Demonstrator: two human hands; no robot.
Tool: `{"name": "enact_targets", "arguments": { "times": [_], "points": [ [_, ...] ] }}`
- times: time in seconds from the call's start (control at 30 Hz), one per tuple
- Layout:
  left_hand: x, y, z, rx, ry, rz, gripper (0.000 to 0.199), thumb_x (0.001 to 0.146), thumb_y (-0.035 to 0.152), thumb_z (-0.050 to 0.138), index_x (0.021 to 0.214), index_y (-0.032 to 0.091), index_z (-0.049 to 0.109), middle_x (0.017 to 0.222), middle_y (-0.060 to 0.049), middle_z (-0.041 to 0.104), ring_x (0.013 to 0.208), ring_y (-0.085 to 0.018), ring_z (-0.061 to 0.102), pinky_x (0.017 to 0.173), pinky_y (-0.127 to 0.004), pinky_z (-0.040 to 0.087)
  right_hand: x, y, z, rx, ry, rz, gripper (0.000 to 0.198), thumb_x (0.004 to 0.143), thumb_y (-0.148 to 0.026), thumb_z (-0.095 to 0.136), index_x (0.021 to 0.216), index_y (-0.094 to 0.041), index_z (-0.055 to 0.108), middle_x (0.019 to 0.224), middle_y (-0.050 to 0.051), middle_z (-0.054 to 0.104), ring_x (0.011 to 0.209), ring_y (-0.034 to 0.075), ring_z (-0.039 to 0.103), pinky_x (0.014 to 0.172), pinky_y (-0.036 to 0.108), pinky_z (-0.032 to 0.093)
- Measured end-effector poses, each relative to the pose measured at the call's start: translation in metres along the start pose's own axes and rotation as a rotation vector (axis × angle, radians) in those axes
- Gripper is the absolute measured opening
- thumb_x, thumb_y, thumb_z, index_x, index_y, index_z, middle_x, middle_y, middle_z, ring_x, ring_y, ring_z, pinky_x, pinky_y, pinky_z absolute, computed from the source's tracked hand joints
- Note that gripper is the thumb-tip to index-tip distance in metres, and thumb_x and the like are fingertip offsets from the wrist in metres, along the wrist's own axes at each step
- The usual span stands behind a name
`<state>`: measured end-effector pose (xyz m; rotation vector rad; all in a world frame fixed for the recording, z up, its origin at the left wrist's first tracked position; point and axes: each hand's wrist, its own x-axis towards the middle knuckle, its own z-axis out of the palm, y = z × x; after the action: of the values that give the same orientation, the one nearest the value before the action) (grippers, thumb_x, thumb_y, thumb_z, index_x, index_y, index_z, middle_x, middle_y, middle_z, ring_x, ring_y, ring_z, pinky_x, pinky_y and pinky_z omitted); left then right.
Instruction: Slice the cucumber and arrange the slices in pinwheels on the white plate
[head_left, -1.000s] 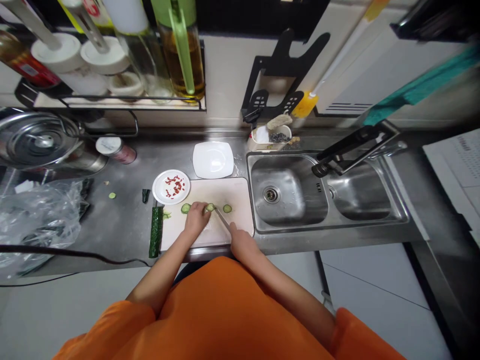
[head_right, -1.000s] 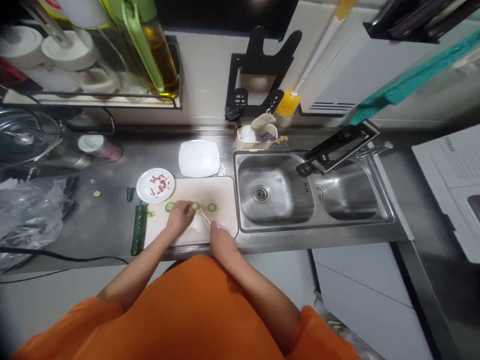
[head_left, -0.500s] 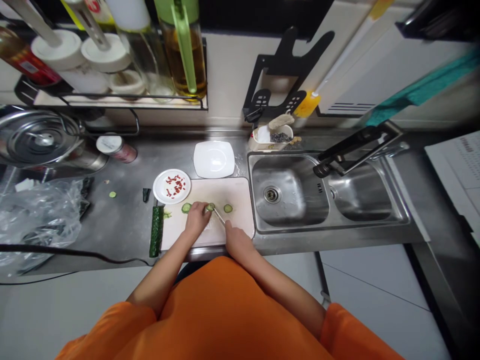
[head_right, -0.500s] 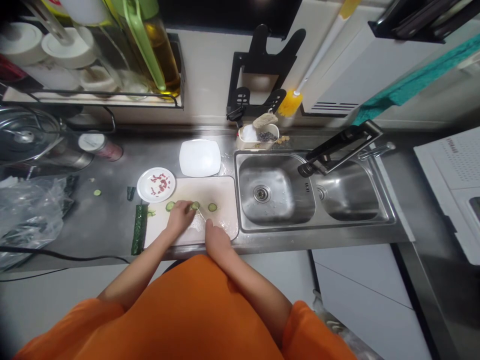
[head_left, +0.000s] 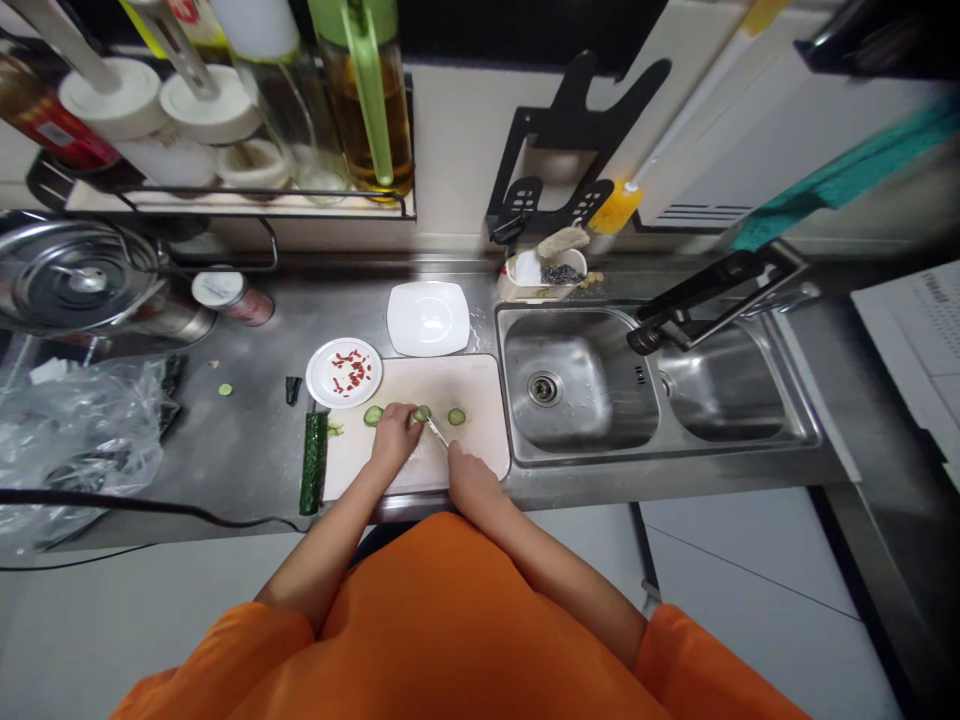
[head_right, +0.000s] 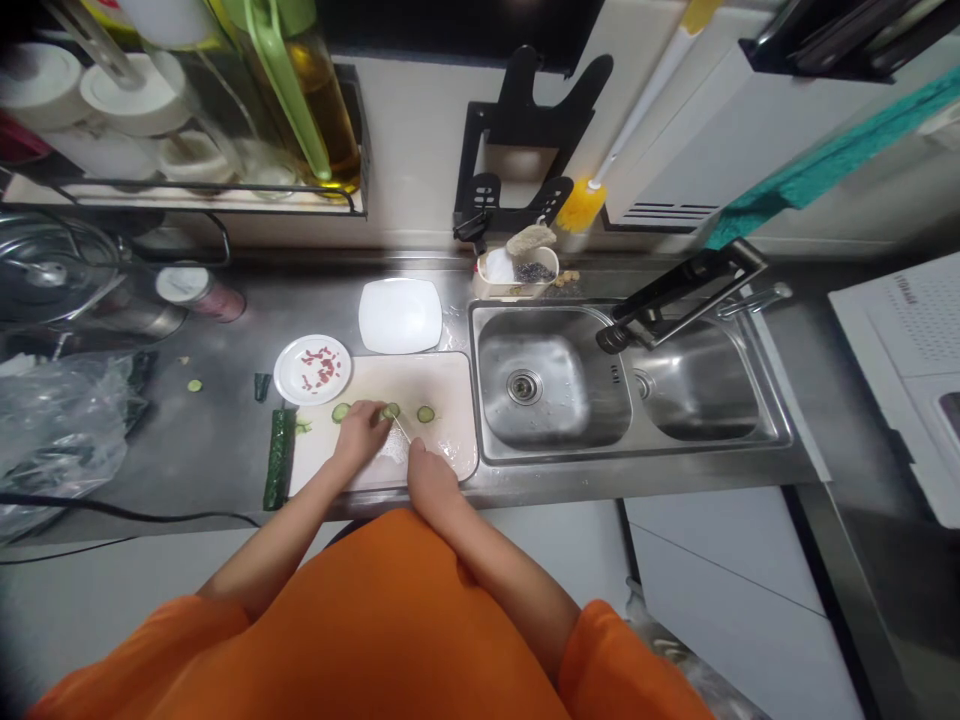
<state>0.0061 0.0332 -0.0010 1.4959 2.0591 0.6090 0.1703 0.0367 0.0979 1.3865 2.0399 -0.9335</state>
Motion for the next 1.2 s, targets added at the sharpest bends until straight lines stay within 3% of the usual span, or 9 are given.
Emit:
{"name": "enact_targets", "arguments": {
  "times": [0.43, 0.63, 0.8, 1.07, 1.2],
  "points": [
    [0.003, 0.002, -0.002, 0.007, -0.007, -0.018, 0.018, 0.077, 0.025, 0.057, 0.093, 0.019, 0.063, 0.094, -0.008, 0.062, 0.095, -0.022, 0.055, 0.088, -0.034, 0.043, -0.012, 0.013, 0.006, -0.008, -0.019, -0.013, 0.038, 0.084, -0.002, 0.032, 0.120, -0.012, 0.040, 0.099, 0.015, 0.065, 0.101, 0.025, 0.061, 0.078, 0.032, 0.043],
    [0.004, 0.010, -0.008, -0.009, -0.025, -0.028, 0.012, 0.074, 0.022, 0.057, 0.086, 0.019, 0.061, 0.084, -0.005, 0.064, 0.085, -0.020, 0.057, 0.079, -0.030, 0.043, -0.024, 0.019, 0.002, -0.003, -0.092, 0.040, 0.038, 0.084, -0.003, 0.032, 0.120, -0.014, 0.040, 0.102, 0.016, 0.063, 0.101, 0.027, 0.060, 0.076, 0.033, 0.043],
    [0.003, 0.014, -0.019, -0.090, -0.072, -0.157, 0.014, 0.079, 0.026, 0.051, 0.082, 0.020, 0.063, 0.072, -0.001, 0.064, 0.068, -0.015, 0.057, 0.069, -0.026, 0.041, -0.024, 0.024, 0.005, 0.001, -0.091, 0.059, 0.038, 0.084, -0.004, 0.035, 0.121, -0.013, 0.041, 0.098, 0.016, 0.063, 0.101, 0.027, 0.060, 0.076, 0.032, 0.043],
    [-0.004, -0.016, -0.052, -0.174, 0.113, -0.396, 0.021, 0.073, 0.033, 0.057, 0.084, 0.019, 0.067, 0.079, -0.001, 0.070, 0.073, -0.015, 0.061, 0.072, -0.024, 0.044, -0.021, 0.027, 0.004, 0.034, -0.109, 0.087, 0.033, 0.089, -0.012, 0.036, 0.121, -0.015, 0.042, 0.100, 0.015, 0.063, 0.096, 0.025, 0.061, 0.074, 0.030, 0.041],
    [-0.008, -0.029, -0.061, -0.123, 0.155, -0.435, 0.020, 0.073, 0.033, 0.056, 0.082, 0.019, 0.067, 0.077, -0.001, 0.070, 0.073, -0.016, 0.062, 0.071, -0.025, 0.044, -0.021, 0.028, 0.005, 0.030, -0.105, 0.086, 0.038, 0.088, -0.010, 0.036, 0.125, -0.015, 0.040, 0.101, 0.015, 0.062, 0.098, 0.026, 0.061, 0.074, 0.030, 0.041]
  ]
}}
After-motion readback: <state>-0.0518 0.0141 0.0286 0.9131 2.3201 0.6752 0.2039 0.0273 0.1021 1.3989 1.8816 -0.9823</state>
